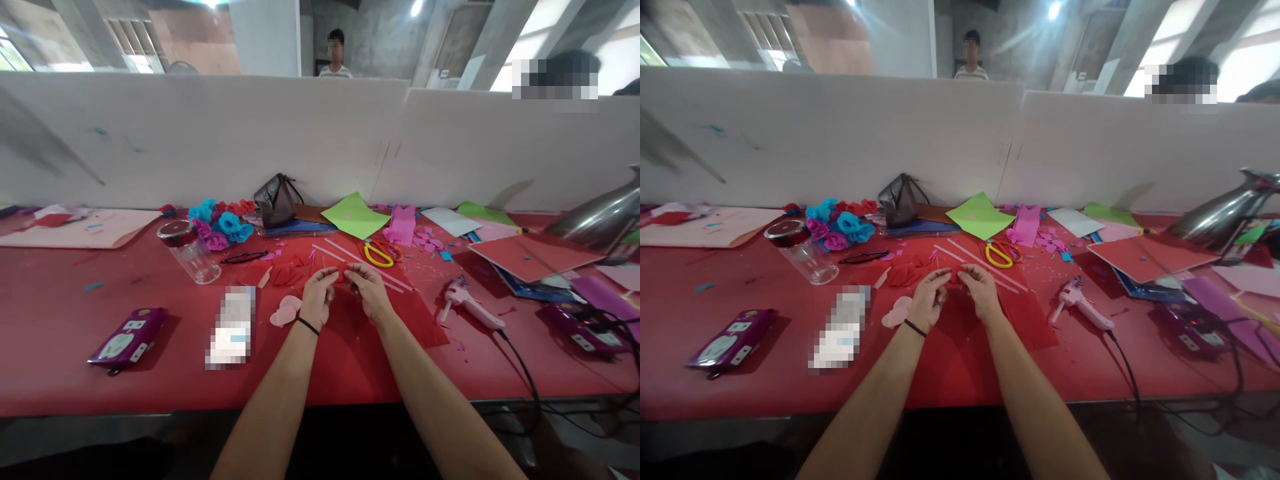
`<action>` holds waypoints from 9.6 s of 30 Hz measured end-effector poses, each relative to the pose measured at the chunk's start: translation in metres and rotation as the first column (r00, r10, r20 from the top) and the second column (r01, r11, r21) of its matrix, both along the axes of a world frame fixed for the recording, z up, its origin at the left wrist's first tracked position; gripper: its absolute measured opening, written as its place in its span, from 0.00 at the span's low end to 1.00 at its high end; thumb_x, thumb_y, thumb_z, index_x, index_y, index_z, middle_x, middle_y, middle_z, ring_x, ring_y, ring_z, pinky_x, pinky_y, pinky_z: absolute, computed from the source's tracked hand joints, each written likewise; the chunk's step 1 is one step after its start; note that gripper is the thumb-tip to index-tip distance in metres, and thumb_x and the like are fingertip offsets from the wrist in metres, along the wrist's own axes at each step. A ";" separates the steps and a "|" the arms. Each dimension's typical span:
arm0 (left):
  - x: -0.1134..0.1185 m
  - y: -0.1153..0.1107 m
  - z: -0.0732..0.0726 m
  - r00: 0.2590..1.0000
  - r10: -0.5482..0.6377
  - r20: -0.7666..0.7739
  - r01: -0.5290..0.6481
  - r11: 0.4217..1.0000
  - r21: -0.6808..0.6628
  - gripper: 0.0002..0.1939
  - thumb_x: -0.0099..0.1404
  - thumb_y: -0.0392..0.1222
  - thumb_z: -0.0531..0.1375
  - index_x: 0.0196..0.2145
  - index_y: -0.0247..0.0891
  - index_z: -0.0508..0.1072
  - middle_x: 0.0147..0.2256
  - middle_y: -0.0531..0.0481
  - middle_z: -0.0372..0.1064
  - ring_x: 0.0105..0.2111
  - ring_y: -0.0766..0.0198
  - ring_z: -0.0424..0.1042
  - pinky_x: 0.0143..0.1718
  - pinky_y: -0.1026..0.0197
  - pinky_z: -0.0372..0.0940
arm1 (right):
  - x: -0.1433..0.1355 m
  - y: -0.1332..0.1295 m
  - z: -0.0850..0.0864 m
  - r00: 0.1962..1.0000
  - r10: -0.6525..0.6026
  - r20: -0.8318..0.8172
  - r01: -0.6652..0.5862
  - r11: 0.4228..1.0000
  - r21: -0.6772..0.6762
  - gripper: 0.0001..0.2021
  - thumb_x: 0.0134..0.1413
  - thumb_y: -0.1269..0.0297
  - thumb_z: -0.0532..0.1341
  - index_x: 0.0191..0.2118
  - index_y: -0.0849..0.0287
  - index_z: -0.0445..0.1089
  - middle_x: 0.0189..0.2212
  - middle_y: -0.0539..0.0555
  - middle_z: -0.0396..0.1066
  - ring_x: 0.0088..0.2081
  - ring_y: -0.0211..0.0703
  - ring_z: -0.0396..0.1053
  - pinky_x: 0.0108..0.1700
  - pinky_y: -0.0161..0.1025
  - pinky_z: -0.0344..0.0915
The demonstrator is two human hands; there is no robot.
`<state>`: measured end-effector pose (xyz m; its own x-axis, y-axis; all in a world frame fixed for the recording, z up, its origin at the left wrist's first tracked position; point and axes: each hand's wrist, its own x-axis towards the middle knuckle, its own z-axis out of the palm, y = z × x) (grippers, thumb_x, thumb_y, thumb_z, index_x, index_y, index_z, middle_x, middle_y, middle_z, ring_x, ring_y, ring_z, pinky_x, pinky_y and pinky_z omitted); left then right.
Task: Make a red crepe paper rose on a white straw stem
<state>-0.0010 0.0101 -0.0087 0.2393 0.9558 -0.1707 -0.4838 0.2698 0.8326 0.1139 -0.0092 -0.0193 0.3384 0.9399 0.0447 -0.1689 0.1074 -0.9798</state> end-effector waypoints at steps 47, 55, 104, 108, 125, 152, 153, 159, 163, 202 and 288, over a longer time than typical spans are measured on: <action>0.001 -0.011 -0.010 0.927 0.018 -0.376 0.118 0.934 0.336 0.09 0.58 0.41 0.59 0.32 0.36 0.77 0.25 0.51 0.66 0.22 0.70 0.59 0.24 0.67 0.56 | 0.014 -0.037 -0.024 0.925 -0.162 0.344 0.128 0.985 0.119 0.10 0.43 0.58 0.63 0.33 0.55 0.72 0.24 0.49 0.70 0.27 0.42 0.67 0.34 0.40 0.64; 0.012 -0.028 -0.009 0.717 0.175 -0.675 0.314 0.784 0.536 0.13 0.51 0.23 0.54 0.25 0.37 0.75 0.31 0.44 0.70 0.34 0.59 0.69 0.44 0.57 0.62 | 0.015 -0.042 -0.010 0.988 0.045 0.151 -0.075 0.977 0.199 0.05 0.40 0.62 0.67 0.28 0.53 0.76 0.33 0.52 0.76 0.38 0.44 0.71 0.45 0.44 0.65; -0.166 -0.106 -0.030 -0.254 0.766 -0.591 0.026 0.616 0.787 0.18 0.65 0.46 0.51 0.40 0.42 0.79 0.50 0.40 0.64 0.53 0.45 0.53 0.53 0.42 0.49 | 0.020 -0.043 -0.018 0.983 -0.177 -0.050 0.183 0.971 0.154 0.11 0.37 0.63 0.70 0.30 0.57 0.71 0.22 0.45 0.70 0.22 0.32 0.65 0.26 0.32 0.65; -0.165 -0.106 -0.029 -0.243 0.741 -0.626 0.061 0.656 0.752 0.17 0.64 0.46 0.52 0.42 0.42 0.78 0.52 0.40 0.63 0.55 0.44 0.51 0.53 0.41 0.49 | 0.020 -0.043 -0.017 0.985 -0.164 -0.043 0.169 0.970 0.176 0.10 0.38 0.63 0.70 0.30 0.57 0.71 0.23 0.46 0.70 0.22 0.31 0.66 0.26 0.32 0.65; -0.165 -0.103 -0.031 -0.239 0.772 -0.589 -0.038 0.599 0.800 0.19 0.63 0.50 0.54 0.45 0.35 0.70 0.51 0.35 0.64 0.53 0.46 0.57 0.55 0.43 0.49 | 0.018 -0.043 -0.015 0.979 -0.184 -0.085 0.197 0.960 0.197 0.13 0.35 0.63 0.71 0.29 0.57 0.70 0.22 0.45 0.70 0.22 0.32 0.66 0.25 0.32 0.64; -0.184 -0.087 -0.014 -0.137 0.688 -0.712 0.004 0.720 0.694 0.19 0.64 0.53 0.51 0.44 0.45 0.76 0.52 0.42 0.65 0.53 0.46 0.57 0.52 0.41 0.52 | 0.018 -0.044 -0.016 0.981 -0.181 -0.073 0.192 0.963 0.191 0.11 0.37 0.63 0.71 0.29 0.58 0.71 0.22 0.46 0.70 0.22 0.32 0.65 0.27 0.33 0.63; -0.189 -0.082 -0.011 -0.119 0.673 -0.730 -0.001 0.735 0.678 0.19 0.65 0.52 0.50 0.43 0.46 0.76 0.51 0.43 0.66 0.53 0.46 0.57 0.53 0.41 0.51 | 0.018 -0.044 -0.016 0.981 -0.181 -0.073 0.192 0.963 0.191 0.11 0.37 0.63 0.71 0.29 0.58 0.72 0.22 0.46 0.70 0.22 0.32 0.65 0.27 0.33 0.64; -0.211 -0.052 0.004 -0.013 0.587 -0.809 0.064 0.808 0.585 0.24 0.67 0.53 0.44 0.42 0.48 0.78 0.53 0.43 0.65 0.55 0.45 0.54 0.53 0.39 0.50 | 0.017 -0.044 -0.015 0.977 -0.197 -0.081 0.209 0.960 0.188 0.12 0.35 0.62 0.71 0.28 0.58 0.71 0.21 0.46 0.69 0.21 0.32 0.64 0.26 0.33 0.63; -0.217 -0.042 0.004 0.023 0.544 -0.839 0.165 0.826 0.539 0.25 0.67 0.53 0.42 0.44 0.49 0.77 0.54 0.45 0.64 0.56 0.48 0.53 0.55 0.41 0.49 | 0.017 -0.045 -0.015 0.979 -0.197 -0.057 0.205 0.959 0.197 0.11 0.37 0.62 0.70 0.29 0.57 0.71 0.22 0.45 0.69 0.21 0.32 0.65 0.26 0.34 0.64; -0.220 -0.032 0.009 -0.071 0.487 -0.870 0.509 0.768 0.389 0.22 0.66 0.53 0.47 0.48 0.48 0.75 0.59 0.47 0.58 0.59 0.46 0.50 0.57 0.42 0.46 | 0.019 -0.043 -0.019 0.981 -0.187 -0.054 0.194 0.962 0.192 0.11 0.37 0.63 0.71 0.30 0.57 0.72 0.21 0.45 0.70 0.21 0.32 0.66 0.26 0.32 0.64; -0.153 -0.101 -0.012 -0.279 0.624 -0.730 0.116 0.777 0.619 0.22 0.61 0.57 0.54 0.45 0.44 0.75 0.58 0.40 0.57 0.60 0.37 0.46 0.56 0.33 0.43 | 0.017 -0.045 -0.021 0.982 -0.184 0.050 0.176 0.976 0.132 0.11 0.38 0.61 0.69 0.30 0.58 0.72 0.22 0.46 0.69 0.21 0.32 0.63 0.26 0.33 0.63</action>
